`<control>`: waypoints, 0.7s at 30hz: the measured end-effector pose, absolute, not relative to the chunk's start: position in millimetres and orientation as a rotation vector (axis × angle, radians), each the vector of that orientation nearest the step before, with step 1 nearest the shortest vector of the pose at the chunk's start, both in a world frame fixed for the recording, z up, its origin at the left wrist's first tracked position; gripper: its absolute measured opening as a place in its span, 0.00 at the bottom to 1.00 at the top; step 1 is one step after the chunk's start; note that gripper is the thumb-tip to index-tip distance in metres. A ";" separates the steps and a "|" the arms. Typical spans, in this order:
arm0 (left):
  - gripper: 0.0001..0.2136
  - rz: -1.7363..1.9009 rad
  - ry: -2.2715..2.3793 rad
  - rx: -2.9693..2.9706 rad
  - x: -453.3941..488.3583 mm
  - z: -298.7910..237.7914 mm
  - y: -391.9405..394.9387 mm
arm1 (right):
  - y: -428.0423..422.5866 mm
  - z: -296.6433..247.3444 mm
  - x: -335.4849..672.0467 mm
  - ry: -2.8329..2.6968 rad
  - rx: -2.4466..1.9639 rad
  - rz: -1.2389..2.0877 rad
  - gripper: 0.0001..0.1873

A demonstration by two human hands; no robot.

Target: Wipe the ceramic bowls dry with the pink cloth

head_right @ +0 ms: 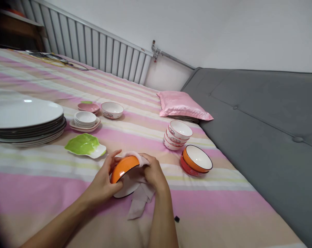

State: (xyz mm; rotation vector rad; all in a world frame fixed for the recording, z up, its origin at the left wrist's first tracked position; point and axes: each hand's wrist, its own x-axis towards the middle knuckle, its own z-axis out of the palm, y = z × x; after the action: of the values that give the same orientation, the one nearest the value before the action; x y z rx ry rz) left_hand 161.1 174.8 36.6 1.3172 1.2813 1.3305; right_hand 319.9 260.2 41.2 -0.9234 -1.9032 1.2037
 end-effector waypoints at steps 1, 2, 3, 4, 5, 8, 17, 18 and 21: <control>0.38 1.333 1.286 1.325 160.9 35.9 174.9 | 260.8 39.1 320.2 -1.892 -0.935 1.217 0.29; 0.38 1.334 1.290 1.330 160.7 35.2 174.8 | 261.5 37.1 320.5 -1.886 -0.951 1.222 0.27; 0.38 1.334 1.294 1.334 160.4 34.7 174.6 | 262.2 35.3 320.9 -1.885 -0.971 1.219 0.26; 0.37 1.332 1.297 1.337 160.1 34.3 174.4 | 262.9 33.9 321.1 -1.891 -0.987 1.209 0.26; 0.37 1.332 1.299 1.342 159.7 34.1 174.4 | 263.3 33.1 321.4 -1.899 -0.994 1.194 0.26; 0.37 1.344 1.309 1.360 158.8 34.1 175.0 | 262.4 37.2 321.6 -1.944 -0.961 1.120 0.30; 0.38 1.368 1.258 1.413 163.5 42.5 171.2 | 223.7 93.6 313.9 -2.160 -1.161 0.518 0.24; 0.38 1.368 1.255 1.438 163.4 42.1 170.4 | 219.2 97.6 311.0 -2.179 -1.137 0.475 0.23; 0.39 1.354 1.223 1.492 161.3 38.1 169.5 | 210.8 102.9 301.5 -2.283 -1.085 0.452 0.23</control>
State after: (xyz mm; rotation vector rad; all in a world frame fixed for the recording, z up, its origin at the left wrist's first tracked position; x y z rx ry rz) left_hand 161.3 169.5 38.1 1.4925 1.2228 1.3540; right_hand 301.5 210.8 102.9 -1.0850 -2.2830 0.4521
